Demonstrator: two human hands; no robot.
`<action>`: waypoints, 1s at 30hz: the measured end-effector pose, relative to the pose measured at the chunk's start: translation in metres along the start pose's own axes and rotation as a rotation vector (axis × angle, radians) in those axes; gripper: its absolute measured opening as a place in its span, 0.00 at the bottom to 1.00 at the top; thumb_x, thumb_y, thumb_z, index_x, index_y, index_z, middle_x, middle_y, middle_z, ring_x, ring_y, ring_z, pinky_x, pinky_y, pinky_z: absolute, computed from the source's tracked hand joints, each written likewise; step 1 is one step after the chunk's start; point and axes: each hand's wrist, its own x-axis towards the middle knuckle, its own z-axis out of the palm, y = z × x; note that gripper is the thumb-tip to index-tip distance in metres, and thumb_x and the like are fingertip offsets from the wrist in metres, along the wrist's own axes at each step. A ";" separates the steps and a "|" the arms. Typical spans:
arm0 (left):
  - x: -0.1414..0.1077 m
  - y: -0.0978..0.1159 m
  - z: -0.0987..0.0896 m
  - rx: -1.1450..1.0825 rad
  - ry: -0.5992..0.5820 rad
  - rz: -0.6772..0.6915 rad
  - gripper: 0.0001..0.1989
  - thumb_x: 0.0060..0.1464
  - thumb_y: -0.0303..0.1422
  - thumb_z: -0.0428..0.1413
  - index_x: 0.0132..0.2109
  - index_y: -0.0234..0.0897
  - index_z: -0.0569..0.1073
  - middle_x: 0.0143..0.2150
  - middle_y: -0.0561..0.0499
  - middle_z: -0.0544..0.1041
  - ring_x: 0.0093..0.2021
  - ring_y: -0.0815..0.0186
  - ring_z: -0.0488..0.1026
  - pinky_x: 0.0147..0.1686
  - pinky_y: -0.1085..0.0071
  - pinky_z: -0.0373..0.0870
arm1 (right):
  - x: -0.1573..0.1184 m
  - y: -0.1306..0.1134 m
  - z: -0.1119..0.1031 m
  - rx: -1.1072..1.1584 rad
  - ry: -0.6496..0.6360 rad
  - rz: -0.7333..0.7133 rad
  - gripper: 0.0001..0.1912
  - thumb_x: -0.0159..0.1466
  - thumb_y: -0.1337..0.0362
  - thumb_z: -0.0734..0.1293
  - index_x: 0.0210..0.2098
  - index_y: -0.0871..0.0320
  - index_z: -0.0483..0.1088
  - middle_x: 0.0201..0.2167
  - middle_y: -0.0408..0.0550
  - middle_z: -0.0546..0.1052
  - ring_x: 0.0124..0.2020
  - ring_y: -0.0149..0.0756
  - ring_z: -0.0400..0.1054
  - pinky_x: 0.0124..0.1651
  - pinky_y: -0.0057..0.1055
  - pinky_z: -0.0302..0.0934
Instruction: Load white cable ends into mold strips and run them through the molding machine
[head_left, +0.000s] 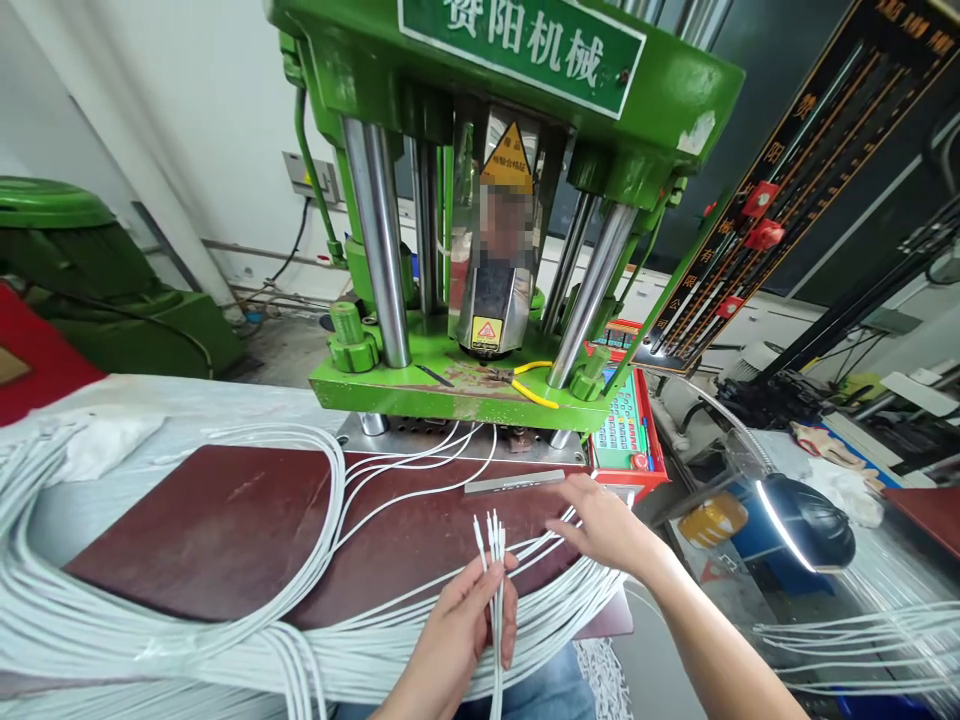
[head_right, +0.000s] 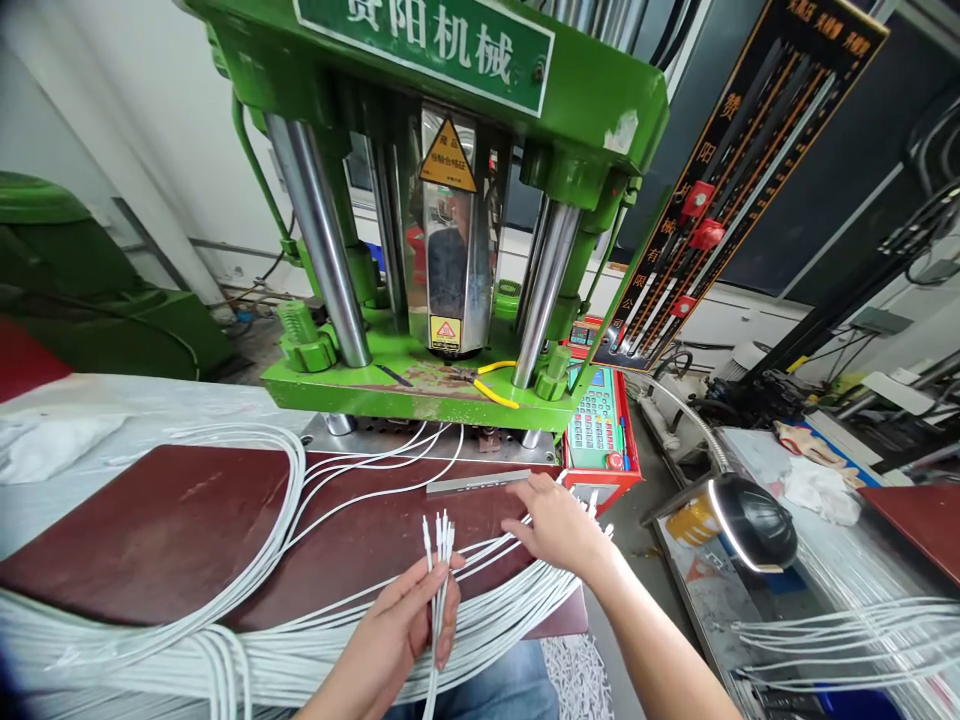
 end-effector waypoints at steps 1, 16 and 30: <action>-0.001 -0.001 0.000 0.011 -0.011 -0.004 0.19 0.53 0.45 0.57 0.44 0.34 0.68 0.24 0.56 0.69 0.18 0.70 0.64 0.18 0.71 0.61 | 0.013 0.001 0.007 -0.011 0.073 -0.020 0.18 0.66 0.60 0.65 0.54 0.58 0.66 0.48 0.54 0.71 0.51 0.44 0.64 0.53 0.39 0.60; -0.005 -0.008 -0.003 0.076 -0.127 0.039 0.15 0.57 0.45 0.53 0.34 0.37 0.65 0.25 0.57 0.69 0.17 0.73 0.64 0.18 0.74 0.63 | 0.038 -0.012 0.071 -0.039 0.151 -0.205 0.07 0.69 0.64 0.60 0.41 0.63 0.66 0.39 0.55 0.71 0.39 0.44 0.65 0.42 0.39 0.61; -0.004 -0.015 -0.004 0.249 -0.195 0.025 0.18 0.54 0.48 0.55 0.31 0.36 0.66 0.18 0.57 0.67 0.15 0.73 0.59 0.16 0.76 0.56 | -0.004 -0.038 0.025 1.159 -0.106 0.272 0.29 0.64 0.49 0.63 0.59 0.57 0.65 0.31 0.45 0.73 0.23 0.28 0.62 0.27 0.27 0.59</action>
